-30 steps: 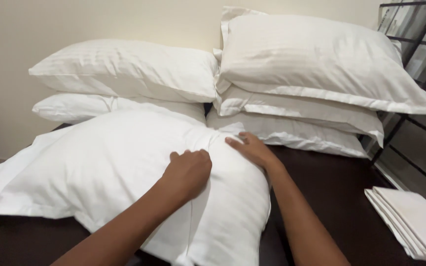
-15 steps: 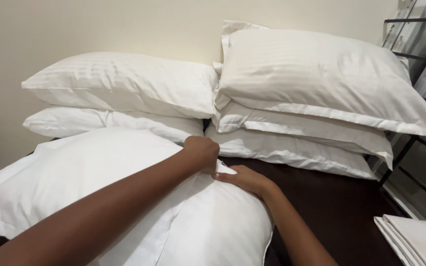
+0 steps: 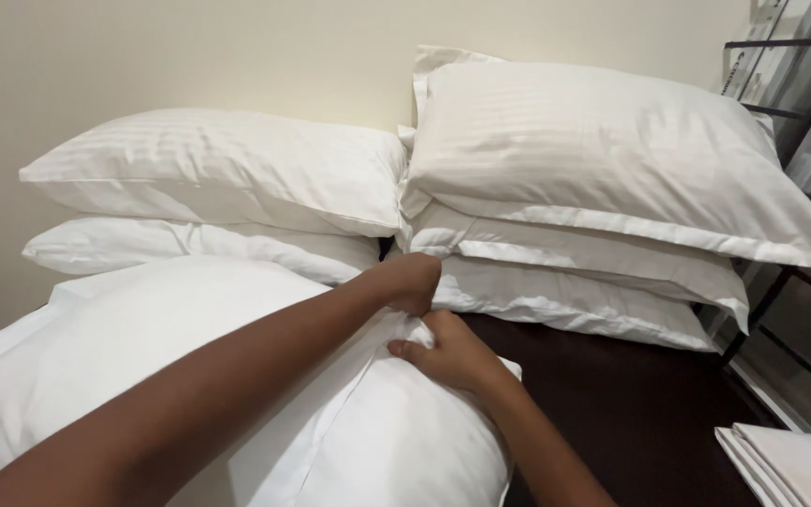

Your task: Put a white pillowcase onto a pillow.

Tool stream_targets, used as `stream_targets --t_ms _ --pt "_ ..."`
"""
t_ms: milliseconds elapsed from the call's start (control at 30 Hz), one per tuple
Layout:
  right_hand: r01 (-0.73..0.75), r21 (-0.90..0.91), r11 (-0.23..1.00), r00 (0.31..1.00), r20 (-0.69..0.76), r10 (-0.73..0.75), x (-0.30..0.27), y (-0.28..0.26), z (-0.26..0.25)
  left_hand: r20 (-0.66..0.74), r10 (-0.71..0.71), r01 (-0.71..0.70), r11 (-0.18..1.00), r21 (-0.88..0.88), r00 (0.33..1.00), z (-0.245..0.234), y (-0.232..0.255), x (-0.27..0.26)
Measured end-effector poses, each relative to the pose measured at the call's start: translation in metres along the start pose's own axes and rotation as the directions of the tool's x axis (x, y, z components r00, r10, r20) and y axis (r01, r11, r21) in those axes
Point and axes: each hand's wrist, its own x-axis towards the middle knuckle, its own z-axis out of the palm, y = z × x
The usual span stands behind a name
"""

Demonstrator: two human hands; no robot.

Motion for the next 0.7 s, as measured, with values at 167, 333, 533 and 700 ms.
stream_targets --t_ms 167,333,533,700 --pt "-0.197 -0.185 0.963 0.977 0.050 0.209 -0.001 -0.040 0.006 0.130 -0.053 0.070 0.990 -0.126 0.990 -0.023 0.013 -0.014" --pt "-0.171 -0.174 0.970 0.977 0.095 0.189 0.005 0.022 0.033 -0.041 -0.097 0.092 0.991 -0.096 0.994 0.000 0.021 -0.011" --pt "0.103 -0.241 0.965 0.995 0.016 -0.102 0.015 0.147 0.074 -0.343 0.043 -0.143 0.952 -0.270 0.938 0.031 0.080 -0.017" --pt "-0.019 0.078 0.997 0.958 0.287 -0.004 0.015 0.161 0.066 -0.413 0.123 -0.173 0.981 -0.086 0.903 0.037 0.072 -0.022"
